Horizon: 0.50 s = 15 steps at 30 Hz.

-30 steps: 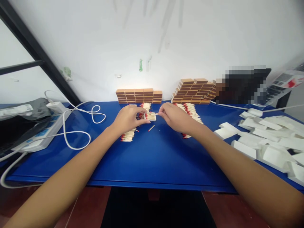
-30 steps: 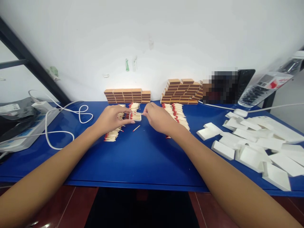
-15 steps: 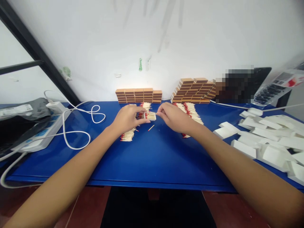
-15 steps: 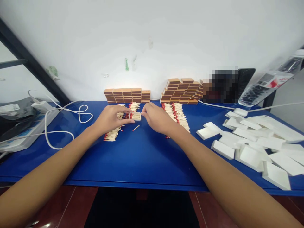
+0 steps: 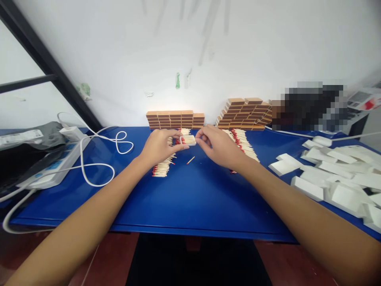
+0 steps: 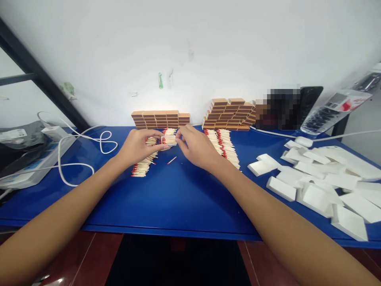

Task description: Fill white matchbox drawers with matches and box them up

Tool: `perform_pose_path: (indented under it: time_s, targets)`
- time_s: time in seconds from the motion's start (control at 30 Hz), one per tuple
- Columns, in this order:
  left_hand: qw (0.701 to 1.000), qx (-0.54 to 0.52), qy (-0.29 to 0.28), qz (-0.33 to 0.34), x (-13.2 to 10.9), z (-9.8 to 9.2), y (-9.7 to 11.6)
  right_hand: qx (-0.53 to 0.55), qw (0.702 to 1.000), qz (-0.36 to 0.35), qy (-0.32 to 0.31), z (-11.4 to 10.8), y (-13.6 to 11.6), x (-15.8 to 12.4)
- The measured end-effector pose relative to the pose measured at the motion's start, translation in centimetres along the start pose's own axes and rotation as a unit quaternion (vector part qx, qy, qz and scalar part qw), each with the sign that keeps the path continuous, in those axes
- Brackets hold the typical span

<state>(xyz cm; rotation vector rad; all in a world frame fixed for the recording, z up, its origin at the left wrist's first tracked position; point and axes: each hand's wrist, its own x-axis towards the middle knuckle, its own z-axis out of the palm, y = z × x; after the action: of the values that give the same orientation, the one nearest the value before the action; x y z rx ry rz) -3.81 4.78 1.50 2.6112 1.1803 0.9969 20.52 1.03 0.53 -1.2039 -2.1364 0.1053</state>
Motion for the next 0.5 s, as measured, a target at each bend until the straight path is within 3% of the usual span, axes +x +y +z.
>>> perform_pose_path:
  time_s: [0.07, 0.27, 0.5]
  targets:
    - [1.0, 0.011, 0.024, -0.015, 0.0, -0.2, -0.2, -0.001, 1.0, 0.002, -0.008, 0.2, 0.1, -0.2]
    - [0.996, 0.027, 0.07, -0.054, 0.2, -0.6, -0.6, 0.056, 0.989, -0.044, -0.126, 1.6, 0.7, -0.6]
    - [0.996, 0.043, 0.054, -0.049, 0.1, -0.6, -0.4, -0.007, 0.993, -0.045, -0.113, 3.4, 0.4, 0.1]
